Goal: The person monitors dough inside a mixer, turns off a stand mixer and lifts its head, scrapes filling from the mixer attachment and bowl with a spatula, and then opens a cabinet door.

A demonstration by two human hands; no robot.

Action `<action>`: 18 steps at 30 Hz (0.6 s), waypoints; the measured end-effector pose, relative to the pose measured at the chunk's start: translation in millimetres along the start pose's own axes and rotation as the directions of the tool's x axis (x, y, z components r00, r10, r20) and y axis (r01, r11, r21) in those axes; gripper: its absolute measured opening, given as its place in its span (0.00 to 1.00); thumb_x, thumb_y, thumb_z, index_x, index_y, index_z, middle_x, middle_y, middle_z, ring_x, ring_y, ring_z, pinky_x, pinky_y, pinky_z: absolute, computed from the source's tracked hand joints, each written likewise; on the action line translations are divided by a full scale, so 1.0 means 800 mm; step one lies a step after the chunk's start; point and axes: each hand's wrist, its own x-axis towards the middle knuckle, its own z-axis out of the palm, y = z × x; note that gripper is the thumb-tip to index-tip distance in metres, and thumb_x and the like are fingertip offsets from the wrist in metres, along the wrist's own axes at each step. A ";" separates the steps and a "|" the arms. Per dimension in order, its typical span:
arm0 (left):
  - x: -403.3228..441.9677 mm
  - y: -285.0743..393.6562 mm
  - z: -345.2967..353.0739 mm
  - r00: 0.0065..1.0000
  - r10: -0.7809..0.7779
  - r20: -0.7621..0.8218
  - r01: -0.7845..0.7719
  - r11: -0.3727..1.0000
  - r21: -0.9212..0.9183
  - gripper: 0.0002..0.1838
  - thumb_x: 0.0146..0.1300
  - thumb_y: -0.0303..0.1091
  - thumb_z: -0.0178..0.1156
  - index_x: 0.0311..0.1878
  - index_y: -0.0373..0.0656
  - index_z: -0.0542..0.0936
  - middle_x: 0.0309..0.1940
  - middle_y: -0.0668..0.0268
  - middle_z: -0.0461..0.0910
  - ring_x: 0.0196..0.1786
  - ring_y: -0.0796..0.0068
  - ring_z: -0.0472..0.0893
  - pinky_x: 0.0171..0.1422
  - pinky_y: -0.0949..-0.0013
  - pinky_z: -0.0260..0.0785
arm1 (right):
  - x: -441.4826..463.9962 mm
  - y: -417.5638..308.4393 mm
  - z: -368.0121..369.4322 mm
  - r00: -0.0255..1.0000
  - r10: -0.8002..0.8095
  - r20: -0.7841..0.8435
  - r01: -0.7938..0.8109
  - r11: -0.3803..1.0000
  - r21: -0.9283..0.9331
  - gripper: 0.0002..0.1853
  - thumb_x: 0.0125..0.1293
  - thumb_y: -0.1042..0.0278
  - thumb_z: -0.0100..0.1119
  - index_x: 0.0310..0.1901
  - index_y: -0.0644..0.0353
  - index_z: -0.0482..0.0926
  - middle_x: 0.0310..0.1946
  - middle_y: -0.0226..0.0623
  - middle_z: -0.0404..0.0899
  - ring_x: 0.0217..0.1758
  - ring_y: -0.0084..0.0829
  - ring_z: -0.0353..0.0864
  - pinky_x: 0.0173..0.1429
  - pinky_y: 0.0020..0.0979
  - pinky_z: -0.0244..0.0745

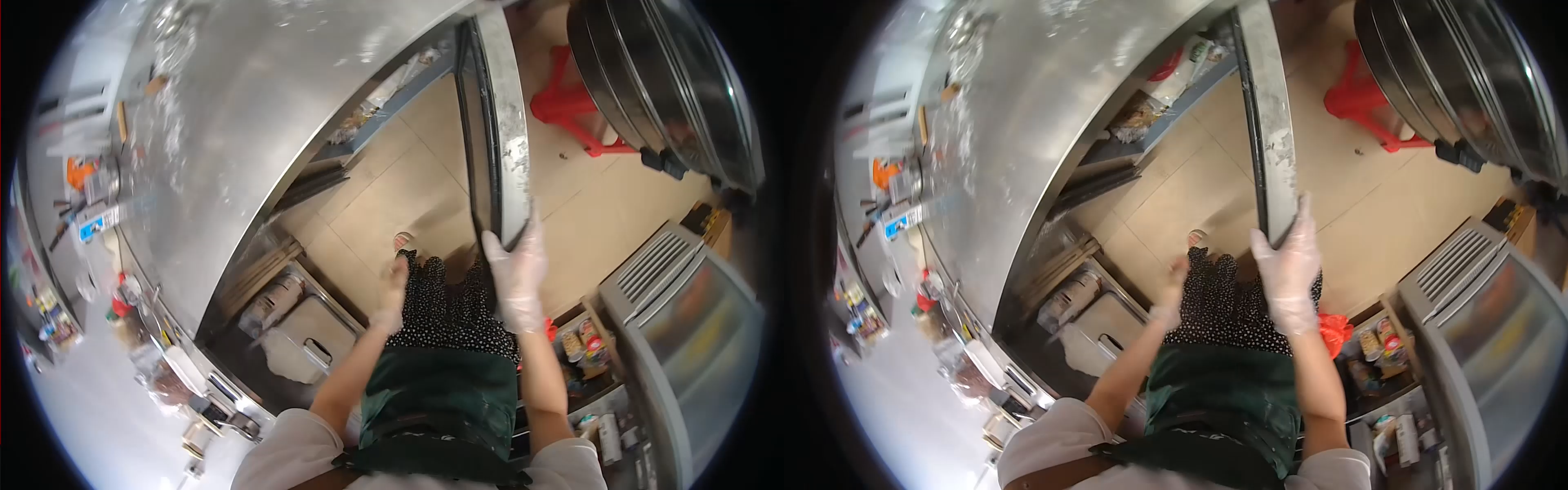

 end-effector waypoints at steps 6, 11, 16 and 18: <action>0.192 0.136 0.009 0.964 0.264 0.032 -0.243 0.922 -0.303 0.26 0.70 0.47 0.57 0.61 0.36 0.67 0.57 0.53 0.75 0.63 0.63 0.74 0.70 0.61 0.64 | 0.065 0.080 -0.089 0.989 -0.084 0.118 0.092 0.993 -0.072 0.46 0.48 0.66 0.74 0.70 0.61 0.63 0.50 0.51 0.79 0.49 0.49 0.82 0.54 0.40 0.79; 0.285 0.210 0.003 0.961 0.267 -0.065 -0.240 0.698 -0.675 0.45 0.67 0.63 0.55 0.67 0.30 0.55 0.69 0.43 0.58 0.73 0.46 0.59 0.77 0.46 0.54 | 0.113 0.120 -0.125 0.961 -0.245 0.129 0.255 0.965 -0.063 0.46 0.41 0.74 0.71 0.68 0.61 0.67 0.53 0.50 0.79 0.52 0.47 0.82 0.57 0.38 0.77; 0.409 0.250 -0.109 0.981 0.191 -0.020 -0.084 0.335 -0.939 0.52 0.64 0.63 0.57 0.72 0.28 0.47 0.74 0.44 0.48 0.75 0.44 0.55 0.78 0.46 0.53 | 0.120 0.124 -0.127 0.972 -0.196 0.130 0.199 0.980 -0.012 0.47 0.38 0.76 0.68 0.69 0.59 0.67 0.46 0.45 0.79 0.47 0.43 0.80 0.56 0.36 0.75; 0.433 0.251 -0.119 0.965 0.262 -0.013 -0.126 0.421 -0.898 0.57 0.63 0.63 0.59 0.76 0.34 0.40 0.78 0.46 0.41 0.77 0.45 0.52 0.78 0.46 0.53 | 0.119 0.123 -0.128 0.968 -0.209 0.142 0.215 0.976 -0.025 0.46 0.40 0.75 0.67 0.69 0.58 0.67 0.47 0.45 0.79 0.48 0.43 0.81 0.56 0.36 0.75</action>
